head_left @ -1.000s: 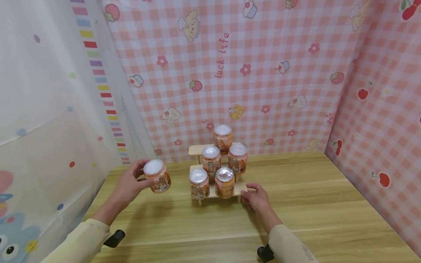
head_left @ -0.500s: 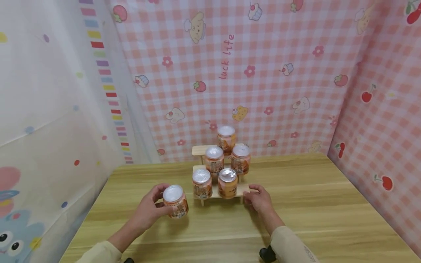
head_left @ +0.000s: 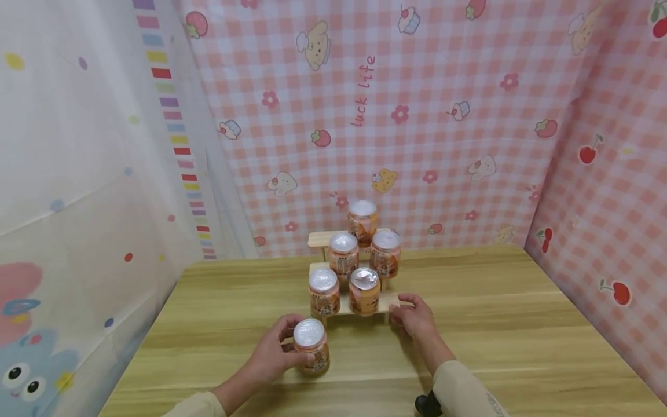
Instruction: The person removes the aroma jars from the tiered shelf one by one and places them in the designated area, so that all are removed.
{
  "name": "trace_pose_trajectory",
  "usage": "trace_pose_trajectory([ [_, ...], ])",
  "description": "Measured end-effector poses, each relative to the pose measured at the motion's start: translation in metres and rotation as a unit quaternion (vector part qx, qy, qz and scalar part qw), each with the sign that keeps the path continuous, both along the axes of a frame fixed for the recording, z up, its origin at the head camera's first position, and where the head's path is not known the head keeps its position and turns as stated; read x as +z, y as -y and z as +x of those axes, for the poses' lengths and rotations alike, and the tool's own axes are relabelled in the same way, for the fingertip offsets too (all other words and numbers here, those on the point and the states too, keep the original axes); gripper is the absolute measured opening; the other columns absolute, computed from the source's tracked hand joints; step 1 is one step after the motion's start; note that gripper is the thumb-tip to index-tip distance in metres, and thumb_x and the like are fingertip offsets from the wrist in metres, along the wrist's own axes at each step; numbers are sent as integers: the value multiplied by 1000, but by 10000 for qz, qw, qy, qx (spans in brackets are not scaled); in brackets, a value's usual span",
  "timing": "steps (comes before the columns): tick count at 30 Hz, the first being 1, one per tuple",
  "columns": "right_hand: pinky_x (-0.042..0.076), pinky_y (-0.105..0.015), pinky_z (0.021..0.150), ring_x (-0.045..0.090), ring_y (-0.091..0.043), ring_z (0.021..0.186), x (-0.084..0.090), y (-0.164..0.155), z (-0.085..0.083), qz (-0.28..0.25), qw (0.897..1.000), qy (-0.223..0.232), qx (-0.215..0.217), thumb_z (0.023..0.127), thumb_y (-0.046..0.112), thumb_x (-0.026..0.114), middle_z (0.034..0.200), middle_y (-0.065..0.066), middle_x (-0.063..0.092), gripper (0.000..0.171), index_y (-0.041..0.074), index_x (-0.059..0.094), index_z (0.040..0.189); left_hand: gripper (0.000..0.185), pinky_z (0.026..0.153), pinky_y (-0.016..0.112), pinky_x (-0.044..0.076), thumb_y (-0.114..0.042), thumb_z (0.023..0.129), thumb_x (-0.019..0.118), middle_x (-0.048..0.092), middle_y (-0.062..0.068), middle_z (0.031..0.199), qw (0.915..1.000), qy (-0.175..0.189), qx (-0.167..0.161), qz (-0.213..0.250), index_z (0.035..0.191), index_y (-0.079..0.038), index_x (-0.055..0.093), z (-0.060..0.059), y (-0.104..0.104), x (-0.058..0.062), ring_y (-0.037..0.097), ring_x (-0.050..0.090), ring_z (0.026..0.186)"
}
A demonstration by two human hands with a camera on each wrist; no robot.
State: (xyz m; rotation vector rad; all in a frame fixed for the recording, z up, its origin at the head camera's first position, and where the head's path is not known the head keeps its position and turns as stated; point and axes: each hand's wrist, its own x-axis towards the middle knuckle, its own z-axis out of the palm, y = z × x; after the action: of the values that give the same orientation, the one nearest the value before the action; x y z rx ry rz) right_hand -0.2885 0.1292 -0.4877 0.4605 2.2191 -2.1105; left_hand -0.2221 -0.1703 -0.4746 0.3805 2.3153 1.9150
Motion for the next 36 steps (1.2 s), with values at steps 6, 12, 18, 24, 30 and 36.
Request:
trace_pose_trajectory([
  [6, 44, -31, 54, 59, -15, 64, -1, 1, 1, 25, 10000, -30, 17, 83, 10, 64, 88, -8, 63, 36, 4, 48, 114, 69, 86, 36, 44, -5, 63, 81, 51, 14, 114, 9999, -23, -108, 14, 122, -5, 45, 1, -14, -4, 27, 50, 106],
  [12, 42, -30, 52, 59, -14, 62, -1, 2, 0, 10, 9999, -106, 27, 82, 10, 65, 89, -8, 63, 37, 3, 48, 114, 68, 88, 40, 43, -1, 62, 80, 52, 14, 113, 9998, -85, -182, -20, 120, -3, 46, -2, -21, 2, 31, 48, 107],
  [18, 41, -29, 50, 59, -14, 62, 0, 2, -2, -12, 9999, -138, 49, 82, 11, 65, 84, -5, 62, 37, 4, 48, 114, 71, 93, 45, 37, -13, 66, 81, 50, 11, 119, 9977, -413, -256, -475, 124, -4, 43, -3, -18, 1, 29, 45, 114],
  [24, 42, -30, 50, 58, -14, 61, -1, 3, -4, -49, 9997, -259, 14, 81, 9, 66, 83, -6, 63, 37, 2, 48, 113, 61, 93, 46, 37, -22, 71, 78, 53, 9, 118, 9949, -736, 470, -497, 122, -7, 47, -12, -4, 11, 24, 47, 112],
  [30, 41, -29, 48, 57, -15, 59, -2, 2, -4, 62, 9996, -270, 31, 82, 9, 65, 81, -5, 63, 37, 1, 48, 114, 53, 93, 48, 35, -16, 77, 73, 52, 12, 117, 9878, -1199, 947, -308, 122, -5, 46, -39, 11, 56, 27, 47, 111],
  [36, 41, -29, 48, 56, -14, 59, -3, 0, 0, 143, 9998, -147, 51, 82, 10, 65, 80, -5, 62, 37, 2, 48, 113, 61, 94, 47, 35, -20, 78, 73, 49, 12, 121, 9866, -1450, 719, -201, 129, -10, 41, -89, 3, 104, 28, 44, 114],
])
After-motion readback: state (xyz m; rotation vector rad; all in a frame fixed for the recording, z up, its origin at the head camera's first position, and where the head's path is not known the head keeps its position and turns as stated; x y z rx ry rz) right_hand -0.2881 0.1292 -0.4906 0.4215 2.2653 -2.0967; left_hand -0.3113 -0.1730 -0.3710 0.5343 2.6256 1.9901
